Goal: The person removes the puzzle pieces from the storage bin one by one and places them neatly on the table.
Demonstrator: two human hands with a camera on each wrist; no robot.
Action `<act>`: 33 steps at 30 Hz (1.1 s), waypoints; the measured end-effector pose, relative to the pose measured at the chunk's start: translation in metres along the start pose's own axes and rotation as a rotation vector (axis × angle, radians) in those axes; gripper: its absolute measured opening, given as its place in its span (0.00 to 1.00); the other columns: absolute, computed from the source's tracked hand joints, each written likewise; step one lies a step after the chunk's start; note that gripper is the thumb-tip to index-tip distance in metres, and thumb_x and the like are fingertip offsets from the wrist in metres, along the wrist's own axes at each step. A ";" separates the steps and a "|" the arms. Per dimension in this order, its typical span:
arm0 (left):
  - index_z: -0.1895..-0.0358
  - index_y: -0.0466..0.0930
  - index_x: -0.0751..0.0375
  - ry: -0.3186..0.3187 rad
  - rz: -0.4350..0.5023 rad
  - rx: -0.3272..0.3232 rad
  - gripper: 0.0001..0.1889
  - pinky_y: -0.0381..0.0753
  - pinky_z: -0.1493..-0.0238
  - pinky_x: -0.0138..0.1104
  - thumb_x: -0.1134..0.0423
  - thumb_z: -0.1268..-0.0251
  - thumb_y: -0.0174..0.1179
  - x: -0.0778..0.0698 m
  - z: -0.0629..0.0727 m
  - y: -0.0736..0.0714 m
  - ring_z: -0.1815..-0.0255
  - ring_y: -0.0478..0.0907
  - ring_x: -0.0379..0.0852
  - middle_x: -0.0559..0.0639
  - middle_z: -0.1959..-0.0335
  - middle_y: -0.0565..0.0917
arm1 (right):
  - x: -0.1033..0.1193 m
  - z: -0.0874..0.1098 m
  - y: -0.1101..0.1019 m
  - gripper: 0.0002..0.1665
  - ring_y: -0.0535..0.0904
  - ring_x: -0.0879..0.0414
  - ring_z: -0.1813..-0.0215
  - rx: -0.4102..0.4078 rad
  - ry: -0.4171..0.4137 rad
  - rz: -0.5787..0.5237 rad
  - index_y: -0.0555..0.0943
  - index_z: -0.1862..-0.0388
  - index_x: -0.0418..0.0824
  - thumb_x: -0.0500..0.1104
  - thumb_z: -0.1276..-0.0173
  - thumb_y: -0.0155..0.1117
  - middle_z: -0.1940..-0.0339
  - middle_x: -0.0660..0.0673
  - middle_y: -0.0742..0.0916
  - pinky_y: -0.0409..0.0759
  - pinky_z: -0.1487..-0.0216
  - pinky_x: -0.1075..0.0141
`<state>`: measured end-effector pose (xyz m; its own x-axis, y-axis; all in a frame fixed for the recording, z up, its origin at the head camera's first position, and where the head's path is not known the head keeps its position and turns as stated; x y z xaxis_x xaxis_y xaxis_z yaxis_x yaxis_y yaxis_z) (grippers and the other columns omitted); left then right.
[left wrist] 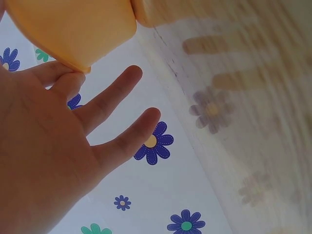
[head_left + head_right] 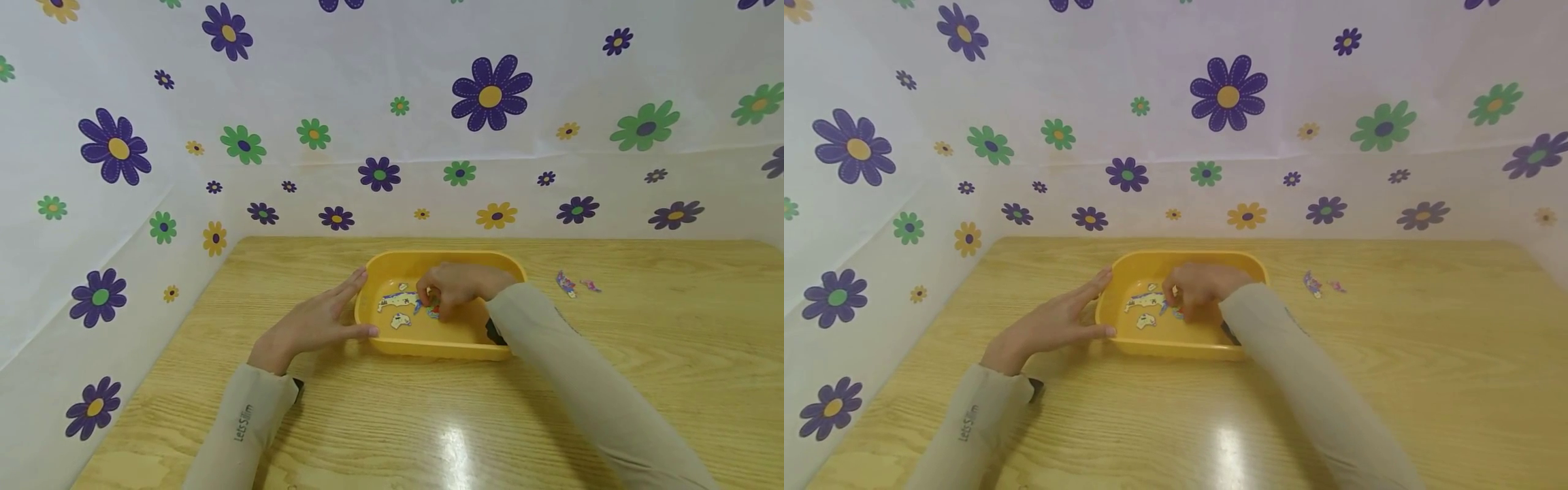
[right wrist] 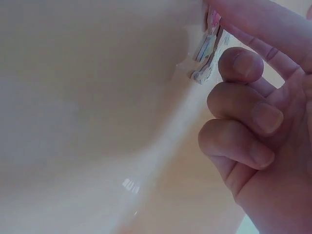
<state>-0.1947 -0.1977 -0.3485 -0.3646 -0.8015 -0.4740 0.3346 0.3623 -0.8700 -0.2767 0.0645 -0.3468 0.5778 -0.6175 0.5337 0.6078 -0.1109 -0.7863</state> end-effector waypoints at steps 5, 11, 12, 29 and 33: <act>0.16 0.40 0.51 0.000 0.002 0.000 0.56 0.54 0.24 0.57 0.29 0.37 0.60 -0.001 -0.001 -0.001 0.19 0.49 0.58 0.46 0.16 0.42 | 0.002 0.001 -0.001 0.13 0.69 0.58 0.70 -0.026 -0.002 0.033 0.84 0.65 0.39 0.29 0.50 0.72 0.71 0.50 0.81 0.69 0.70 0.70; 0.16 0.40 0.51 0.003 0.006 -0.002 0.56 0.54 0.24 0.56 0.30 0.37 0.60 -0.002 -0.002 -0.002 0.19 0.49 0.58 0.46 0.16 0.41 | 0.002 0.000 -0.003 0.10 0.71 0.58 0.68 -0.032 0.003 0.075 0.86 0.66 0.39 0.32 0.48 0.75 0.69 0.50 0.83 0.72 0.68 0.69; 0.16 0.40 0.51 0.008 0.004 -0.004 0.56 0.54 0.24 0.56 0.30 0.37 0.60 -0.002 -0.002 -0.002 0.19 0.49 0.58 0.46 0.16 0.41 | 0.003 0.001 -0.003 0.09 0.71 0.58 0.68 -0.031 -0.003 0.080 0.86 0.66 0.39 0.32 0.47 0.74 0.69 0.50 0.83 0.73 0.67 0.69; 0.16 0.41 0.51 0.012 -0.004 -0.005 0.55 0.55 0.25 0.58 0.29 0.37 0.59 -0.001 0.001 0.000 0.20 0.51 0.60 0.48 0.16 0.42 | 0.008 0.015 -0.019 0.07 0.65 0.59 0.76 -0.175 -0.066 -0.106 0.83 0.65 0.34 0.30 0.43 0.69 0.80 0.51 0.74 0.68 0.70 0.68; 0.16 0.41 0.52 0.018 -0.006 -0.005 0.55 0.55 0.25 0.57 0.29 0.36 0.59 -0.001 0.000 0.001 0.20 0.50 0.60 0.49 0.16 0.42 | 0.008 0.023 -0.027 0.06 0.65 0.59 0.75 -0.211 -0.060 -0.093 0.82 0.65 0.36 0.32 0.42 0.71 0.79 0.51 0.73 0.68 0.69 0.66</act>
<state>-0.1942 -0.1967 -0.3486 -0.3820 -0.7949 -0.4713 0.3281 0.3602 -0.8733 -0.2759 0.0802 -0.3138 0.5602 -0.5503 0.6191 0.5359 -0.3292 -0.7775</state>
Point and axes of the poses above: each hand's wrist, its own z-axis away from the middle knuckle, its own y-axis out of the palm, x = y × z, the point moved 1 cm from there along -z, towards the middle knuckle
